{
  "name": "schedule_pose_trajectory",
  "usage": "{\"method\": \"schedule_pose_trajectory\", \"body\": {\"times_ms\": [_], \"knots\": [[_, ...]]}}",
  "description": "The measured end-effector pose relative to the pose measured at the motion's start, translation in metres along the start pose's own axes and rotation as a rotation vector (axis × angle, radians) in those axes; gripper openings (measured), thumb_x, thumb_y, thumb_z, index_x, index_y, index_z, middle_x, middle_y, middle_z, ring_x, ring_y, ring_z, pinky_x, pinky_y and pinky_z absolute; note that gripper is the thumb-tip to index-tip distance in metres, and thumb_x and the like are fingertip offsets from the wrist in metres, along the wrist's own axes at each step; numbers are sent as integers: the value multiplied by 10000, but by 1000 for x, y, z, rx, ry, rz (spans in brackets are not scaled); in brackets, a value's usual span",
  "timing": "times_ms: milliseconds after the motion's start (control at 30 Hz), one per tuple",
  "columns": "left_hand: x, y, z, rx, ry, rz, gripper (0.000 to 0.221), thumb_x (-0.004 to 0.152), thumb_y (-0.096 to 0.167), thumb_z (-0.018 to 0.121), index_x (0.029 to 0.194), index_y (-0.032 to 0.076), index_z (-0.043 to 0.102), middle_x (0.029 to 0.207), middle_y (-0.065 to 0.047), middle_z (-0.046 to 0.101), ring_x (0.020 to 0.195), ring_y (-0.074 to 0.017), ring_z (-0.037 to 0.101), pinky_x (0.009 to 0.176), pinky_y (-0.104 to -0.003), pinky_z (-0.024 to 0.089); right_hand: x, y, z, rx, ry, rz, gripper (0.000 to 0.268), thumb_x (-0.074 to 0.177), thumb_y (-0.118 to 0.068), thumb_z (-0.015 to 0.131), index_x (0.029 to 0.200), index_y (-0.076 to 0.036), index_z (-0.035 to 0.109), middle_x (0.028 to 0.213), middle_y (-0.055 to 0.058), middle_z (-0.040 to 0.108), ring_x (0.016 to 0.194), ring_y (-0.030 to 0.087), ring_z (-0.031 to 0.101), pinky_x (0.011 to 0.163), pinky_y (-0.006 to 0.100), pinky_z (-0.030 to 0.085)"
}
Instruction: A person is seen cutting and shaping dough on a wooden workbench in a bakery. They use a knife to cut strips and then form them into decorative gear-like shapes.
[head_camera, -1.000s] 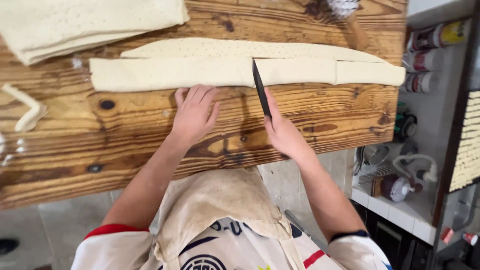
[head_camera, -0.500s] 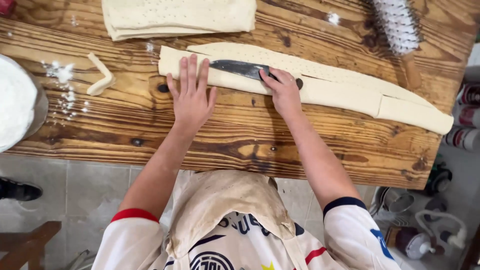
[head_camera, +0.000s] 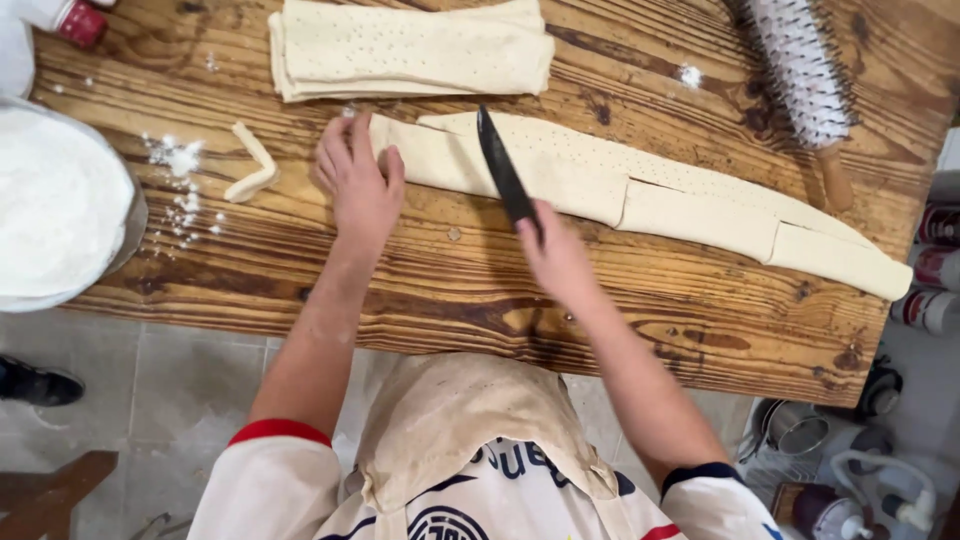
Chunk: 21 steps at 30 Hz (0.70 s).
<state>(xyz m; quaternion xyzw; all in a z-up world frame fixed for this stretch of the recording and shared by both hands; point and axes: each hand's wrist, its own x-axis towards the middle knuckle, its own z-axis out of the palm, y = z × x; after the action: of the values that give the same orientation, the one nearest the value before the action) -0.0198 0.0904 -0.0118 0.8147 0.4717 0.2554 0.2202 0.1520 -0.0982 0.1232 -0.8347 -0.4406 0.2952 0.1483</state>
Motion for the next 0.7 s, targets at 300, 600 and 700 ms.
{"method": "schedule_pose_trajectory", "body": {"times_ms": [300, 600, 700], "knots": [[19, -25, 27, -175, -214, -356, 540, 944, 508, 682, 1388, 255, 507, 1313, -17, 599, 1221, -258, 586, 945, -531, 413, 16, -127, 30, 74, -249, 20, 690, 1019, -122, 397, 1635, -60, 92, 1077, 417, 678, 954, 544, 714, 775, 586, 584], [36, -18, 14, -231, -334, -423, 525, 856, 518, 767, 1237, 171, 671, 1146, -77, 745, 1121, -332, 686, 936, -516, 455, 48, -139, 58, -17, -476, 100, 882, 917, 7, 450, 1590, 58, -118, 886, 314, 694, 736, 434, 739, 671, 513, 615], [45, 16, -34, -254, -436, -491, 624, 952, 408, 710, 1411, 14, 557, 1395, -183, 623, 1320, -388, 540, 1113, -591, 332, 58, -115, 93, -42, -385, 100, 940, 905, 97, 400, 1575, 13, -253, 588, 159, 629, 416, 252, 480, 398, 382, 402]]}}
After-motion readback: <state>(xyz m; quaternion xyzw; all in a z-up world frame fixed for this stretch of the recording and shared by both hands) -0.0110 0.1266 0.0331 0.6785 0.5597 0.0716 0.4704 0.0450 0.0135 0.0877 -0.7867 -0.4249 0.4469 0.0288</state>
